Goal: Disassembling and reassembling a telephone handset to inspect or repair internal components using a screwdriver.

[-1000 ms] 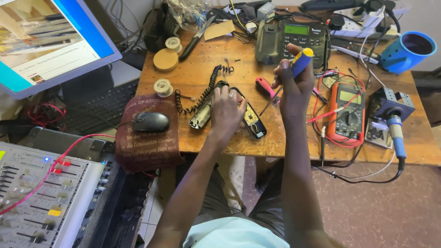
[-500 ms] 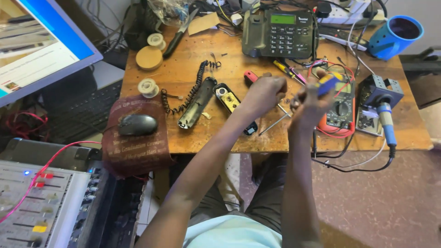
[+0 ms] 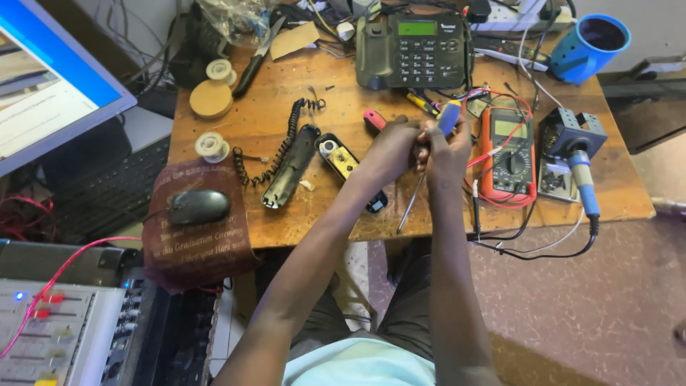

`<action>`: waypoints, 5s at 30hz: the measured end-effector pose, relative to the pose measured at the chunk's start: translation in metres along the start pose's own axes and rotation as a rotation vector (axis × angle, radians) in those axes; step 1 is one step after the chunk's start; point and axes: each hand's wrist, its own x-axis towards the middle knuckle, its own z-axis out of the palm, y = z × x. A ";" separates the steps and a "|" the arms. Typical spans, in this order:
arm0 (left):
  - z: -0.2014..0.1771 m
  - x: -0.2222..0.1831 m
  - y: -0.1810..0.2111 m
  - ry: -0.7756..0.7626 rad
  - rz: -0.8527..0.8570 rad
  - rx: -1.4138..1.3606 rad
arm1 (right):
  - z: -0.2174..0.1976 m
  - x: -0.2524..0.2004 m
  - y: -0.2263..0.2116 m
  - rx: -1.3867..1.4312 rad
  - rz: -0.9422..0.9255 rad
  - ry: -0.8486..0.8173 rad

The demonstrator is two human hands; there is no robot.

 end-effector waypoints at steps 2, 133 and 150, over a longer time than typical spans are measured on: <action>-0.013 0.002 0.000 0.047 0.006 -0.002 | -0.003 0.000 -0.004 -0.023 -0.024 -0.011; -0.111 -0.141 0.048 0.519 -0.608 -0.594 | -0.012 -0.076 -0.006 -1.087 -0.145 -0.253; -0.146 -0.184 -0.008 0.330 -0.597 0.448 | 0.023 -0.078 -0.035 -0.805 -0.266 -0.236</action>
